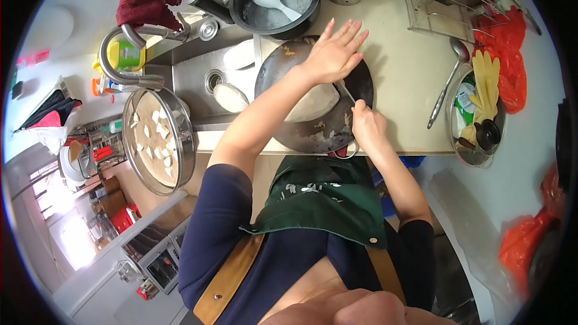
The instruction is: The person picks up a metal steamer tray and places a cloth liner inside it. They سپس wash several dough pieces in the sink, place one on a cutting board, slice it into segments using a cleaver, and transfer the pieces into a large pot.
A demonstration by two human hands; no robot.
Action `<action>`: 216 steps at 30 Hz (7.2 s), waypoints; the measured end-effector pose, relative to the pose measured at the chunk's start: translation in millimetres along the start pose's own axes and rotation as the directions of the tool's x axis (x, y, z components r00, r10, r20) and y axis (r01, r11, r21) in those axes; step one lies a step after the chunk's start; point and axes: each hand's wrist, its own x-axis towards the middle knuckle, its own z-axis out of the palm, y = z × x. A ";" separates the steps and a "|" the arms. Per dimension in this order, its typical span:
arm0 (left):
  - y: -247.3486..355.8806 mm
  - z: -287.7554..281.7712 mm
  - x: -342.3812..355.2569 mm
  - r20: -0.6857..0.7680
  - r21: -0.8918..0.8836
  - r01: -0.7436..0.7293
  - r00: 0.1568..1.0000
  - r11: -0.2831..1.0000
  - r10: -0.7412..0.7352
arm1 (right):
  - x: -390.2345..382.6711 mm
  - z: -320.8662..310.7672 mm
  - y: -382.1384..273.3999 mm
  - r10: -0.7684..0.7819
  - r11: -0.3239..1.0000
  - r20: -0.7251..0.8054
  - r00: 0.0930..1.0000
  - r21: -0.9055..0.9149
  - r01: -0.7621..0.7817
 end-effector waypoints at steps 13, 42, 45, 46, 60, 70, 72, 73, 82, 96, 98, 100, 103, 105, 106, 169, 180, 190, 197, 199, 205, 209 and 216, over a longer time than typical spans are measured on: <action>1.0 -19.0 -7.3 0.040 0.118 -0.133 0.991 0.984 0.129 | -7.3 -23.5 -26.1 0.056 0.998 0.056 0.997 0.010 -0.057; 19.3 27.7 -17.9 0.286 0.221 -0.160 0.954 0.962 0.093 | -12.6 10.1 -26.0 0.099 0.995 0.000 0.995 0.002 -0.099; 20.5 20.2 -10.9 0.262 0.213 -0.211 0.953 0.954 0.152 | -17.8 16.3 -26.4 0.081 0.997 -0.003 0.997 -0.006 -0.081; 22.5 9.4 -4.1 0.183 0.146 -0.185 0.970 0.972 0.157 | -13.8 18.2 -26.4 0.074 0.997 -0.022 0.997 -0.031 -0.075; 16.5 -41.8 -9.1 0.022 0.096 -0.187 0.982 0.978 0.186 | -28.7 -24.3 -52.4 0.112 0.992 -0.057 0.992 0.063 -0.108; 49.4 -82.5 17.6 -0.154 -0.003 -0.329 0.933 0.944 0.325 | -29.4 -19.5 -56.1 0.156 0.983 -0.063 0.986 0.110 -0.149; 41.8 -88.2 19.0 -0.167 -0.001 -0.302 0.940 0.953 0.298 | -29.7 -24.9 -57.4 0.186 0.975 -0.073 0.980 0.133 -0.175; 37.6 -90.1 18.4 -0.181 0.006 -0.281 0.944 0.960 0.278 | -29.1 -27.5 -58.6 0.186 0.975 -0.068 0.980 0.135 -0.175; 22.8 -71.7 1.8 -0.123 0.001 -0.227 0.966 0.974 0.226 | -27.3 -17.0 -61.7 0.135 0.988 -0.049 0.990 0.086 -0.130; 32.2 -40.3 -5.6 0.056 -0.028 -0.247 0.967 0.969 0.248 | -24.9 -6.2 -60.2 0.138 0.990 0.054 0.989 -0.050 -0.135; 26.4 -23.3 -23.7 0.086 -0.058 -0.222 0.970 0.973 0.227 | -27.5 -1.8 -65.2 0.118 0.990 0.078 0.990 -0.085 -0.111; 10.1 10.6 -43.1 0.196 0.037 -0.205 0.961 0.978 0.195 | -29.2 20.1 -60.5 0.129 0.970 0.026 0.991 -0.212 -0.121; 6.7 16.5 -42.5 0.227 -0.002 -0.183 0.957 0.983 0.179 | -24.5 27.9 -52.9 0.106 0.986 -0.010 0.994 -0.125 -0.106; 8.3 10.2 -36.5 0.168 -0.093 -0.128 0.975 0.987 0.142 | -29.9 27.8 -51.3 0.099 0.991 -0.021 0.995 -0.089 -0.100; 8.1 2.9 -32.5 0.134 -0.105 -0.095 0.985 0.990 0.109 | -30.6 27.9 -49.2 0.084 0.995 -0.029 0.996 -0.054 -0.086; -0.6 -40.8 -51.0 -0.053 -0.117 0.015 0.998 0.993 -0.021 | -43.5 26.7 -63.6 0.073 0.997 -0.066 0.995 0.036 -0.071; 7.3 8.0 -240.0 -0.074 -0.305 0.360 0.914 0.882 -0.399 | -51.5 -16.6 -95.7 0.102 0.993 0.004 0.995 0.064 -0.102; 28.2 53.1 -241.2 -0.212 -0.319 0.392 0.858 0.863 -0.468 | -47.7 -15.4 -99.3 0.100 0.994 -0.005 0.995 0.036 -0.100; 28.3 54.3 -244.7 -0.239 -0.320 0.380 0.854 0.868 -0.463 | -39.8 -36.6 -103.5 0.091 0.996 -0.121 0.988 0.026 -0.089; 31.1 54.4 -244.6 -0.255 -0.358 0.427 0.811 0.830 -0.527 | -35.1 -36.1 -102.2 0.078 0.997 -0.141 0.987 0.030 -0.074; 38.4 53.4 -253.8 -0.293 -0.385 0.478 0.748 0.790 -0.596 | -31.0 -36.1 -103.0 0.090 0.996 -0.035 0.995 0.028 -0.090; 30.5 55.0 -265.2 -0.307 -0.416 0.436 0.759 0.798 -0.574 | -21.2 -46.4 -119.6 0.022 1.000 -0.223 0.975 0.017 -0.018; 32.4 49.4 -269.6 -0.326 -0.421 0.375 0.787 0.826 -0.524 | -33.5 45.5 -83.5 0.007 0.999 -0.081 0.997 -0.044 -0.011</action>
